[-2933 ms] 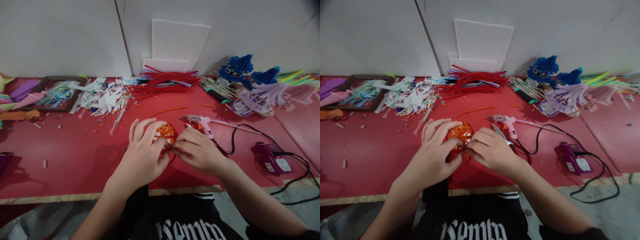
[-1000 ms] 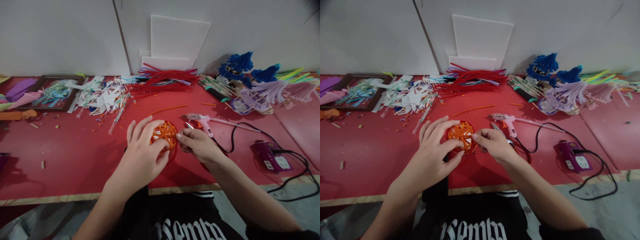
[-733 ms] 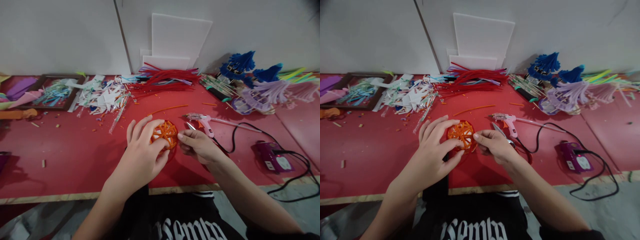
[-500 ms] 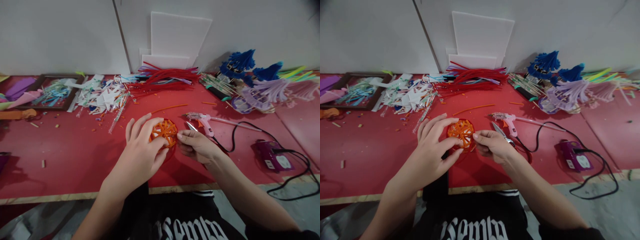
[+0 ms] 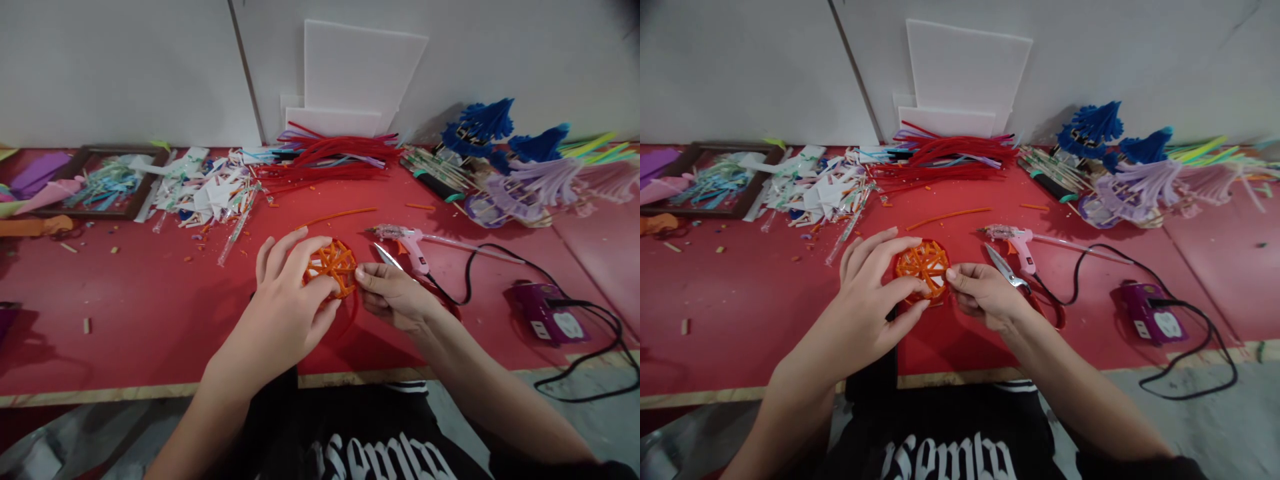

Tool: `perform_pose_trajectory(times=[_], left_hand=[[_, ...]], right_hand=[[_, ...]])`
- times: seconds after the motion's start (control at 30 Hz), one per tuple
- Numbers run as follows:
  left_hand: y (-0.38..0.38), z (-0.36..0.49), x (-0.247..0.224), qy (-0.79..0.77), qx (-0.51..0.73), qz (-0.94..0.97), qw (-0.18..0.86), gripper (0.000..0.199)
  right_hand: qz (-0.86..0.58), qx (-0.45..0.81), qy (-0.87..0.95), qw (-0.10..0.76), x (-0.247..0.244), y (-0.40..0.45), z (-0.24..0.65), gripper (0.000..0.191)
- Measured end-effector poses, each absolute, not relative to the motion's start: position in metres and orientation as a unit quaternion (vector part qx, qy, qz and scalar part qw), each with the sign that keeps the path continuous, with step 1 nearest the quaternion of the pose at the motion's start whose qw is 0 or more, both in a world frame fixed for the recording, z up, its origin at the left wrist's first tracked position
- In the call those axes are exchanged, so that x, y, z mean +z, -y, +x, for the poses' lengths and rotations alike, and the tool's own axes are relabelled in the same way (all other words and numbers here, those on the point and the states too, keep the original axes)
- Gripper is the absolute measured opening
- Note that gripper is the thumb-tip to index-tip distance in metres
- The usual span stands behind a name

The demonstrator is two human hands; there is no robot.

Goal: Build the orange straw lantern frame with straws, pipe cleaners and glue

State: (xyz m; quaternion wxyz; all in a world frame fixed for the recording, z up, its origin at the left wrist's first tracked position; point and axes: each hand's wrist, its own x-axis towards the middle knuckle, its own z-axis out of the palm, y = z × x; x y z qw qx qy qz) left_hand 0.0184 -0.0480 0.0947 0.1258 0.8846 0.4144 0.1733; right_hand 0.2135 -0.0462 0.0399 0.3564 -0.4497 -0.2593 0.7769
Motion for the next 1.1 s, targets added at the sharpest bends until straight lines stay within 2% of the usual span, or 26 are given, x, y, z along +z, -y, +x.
perform_pose_trajectory(times=[0.33, 0.53, 0.63, 0.8, 0.87, 0.97, 1.03, 1.1], left_hand=[[0.049, 0.018, 0.094, -0.420, 0.179, 0.882, 0.113, 0.015], [0.049, 0.019, 0.092, -0.416, 0.185, 0.884, 0.107, 0.014], [0.049, 0.019, 0.091, -0.418, 0.189, 0.882, 0.105, 0.014], [0.050, 0.021, 0.088, -0.422, 0.208, 0.877, 0.099, 0.014], [0.050, 0.022, 0.088, -0.422, 0.214, 0.876, 0.098, 0.014], [0.050, 0.023, 0.088, -0.422, 0.218, 0.875, 0.096, 0.013], [0.050, 0.023, 0.088, -0.421, 0.220, 0.875, 0.093, 0.013], [0.050, 0.023, 0.088, -0.423, 0.220, 0.875, 0.091, 0.013]], right_hand=[[-0.544, 0.622, 0.360, 0.433, 0.036, 0.055, 0.208, 0.040], [-0.580, 0.511, 0.387, 0.503, 0.032, 0.057, 0.235, 0.015], [-0.615, 0.443, 0.399, 0.515, 0.030, 0.056, 0.258, 0.025], [-0.677, 0.355, 0.437, 0.474, 0.026, 0.059, 0.294, 0.027], [-0.722, 0.270, 0.481, 0.418, 0.023, 0.059, 0.305, 0.022], [-0.786, 0.125, 0.525, 0.302, 0.016, 0.053, 0.318, 0.032], [-0.802, 0.109, 0.530, 0.253, 0.010, 0.047, 0.322, 0.035], [-0.798, 0.135, 0.544, 0.221, 0.003, 0.039, 0.323, 0.029]])
